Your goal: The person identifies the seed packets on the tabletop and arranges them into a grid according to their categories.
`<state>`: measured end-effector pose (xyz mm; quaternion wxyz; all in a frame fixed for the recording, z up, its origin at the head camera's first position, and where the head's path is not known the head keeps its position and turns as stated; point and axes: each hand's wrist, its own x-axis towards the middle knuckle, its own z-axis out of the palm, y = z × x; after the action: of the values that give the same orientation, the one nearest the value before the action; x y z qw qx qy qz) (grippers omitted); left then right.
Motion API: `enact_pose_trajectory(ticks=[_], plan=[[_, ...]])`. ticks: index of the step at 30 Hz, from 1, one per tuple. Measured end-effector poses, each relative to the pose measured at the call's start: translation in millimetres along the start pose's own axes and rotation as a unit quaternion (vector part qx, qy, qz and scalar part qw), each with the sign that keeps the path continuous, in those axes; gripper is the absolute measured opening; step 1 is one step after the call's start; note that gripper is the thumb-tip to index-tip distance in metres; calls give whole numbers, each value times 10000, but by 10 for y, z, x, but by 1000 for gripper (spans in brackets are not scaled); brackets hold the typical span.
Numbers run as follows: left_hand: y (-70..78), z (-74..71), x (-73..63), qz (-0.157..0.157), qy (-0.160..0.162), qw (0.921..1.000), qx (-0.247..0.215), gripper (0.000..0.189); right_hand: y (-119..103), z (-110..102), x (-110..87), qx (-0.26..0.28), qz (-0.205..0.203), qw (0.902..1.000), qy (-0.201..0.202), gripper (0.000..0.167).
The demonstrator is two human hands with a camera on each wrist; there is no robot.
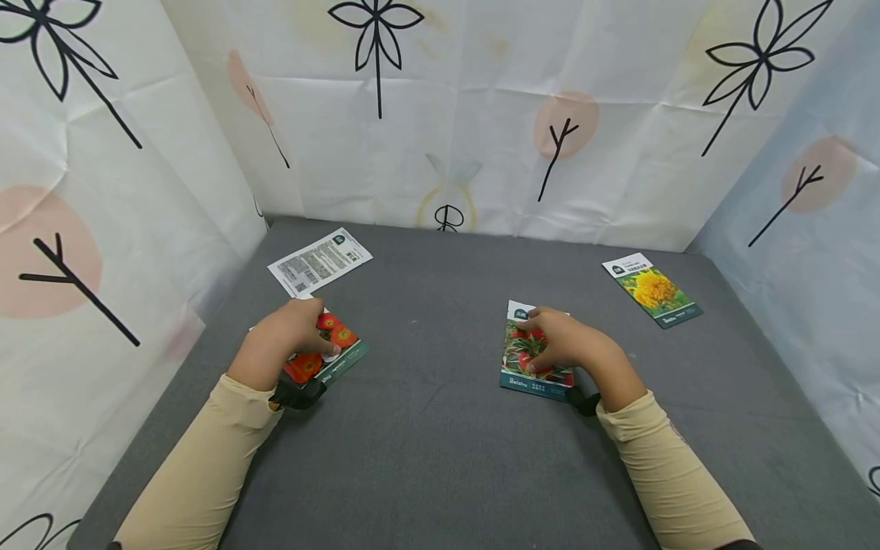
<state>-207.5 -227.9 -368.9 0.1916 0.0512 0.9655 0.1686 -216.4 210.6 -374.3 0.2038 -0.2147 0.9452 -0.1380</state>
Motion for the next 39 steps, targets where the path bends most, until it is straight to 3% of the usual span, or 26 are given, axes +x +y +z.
enact_pose_trajectory(ticks=[39], plan=[[-13,7,18,23,-7,10000,-58,59,-52,-1,1,99,-132,9999,-42,78]])
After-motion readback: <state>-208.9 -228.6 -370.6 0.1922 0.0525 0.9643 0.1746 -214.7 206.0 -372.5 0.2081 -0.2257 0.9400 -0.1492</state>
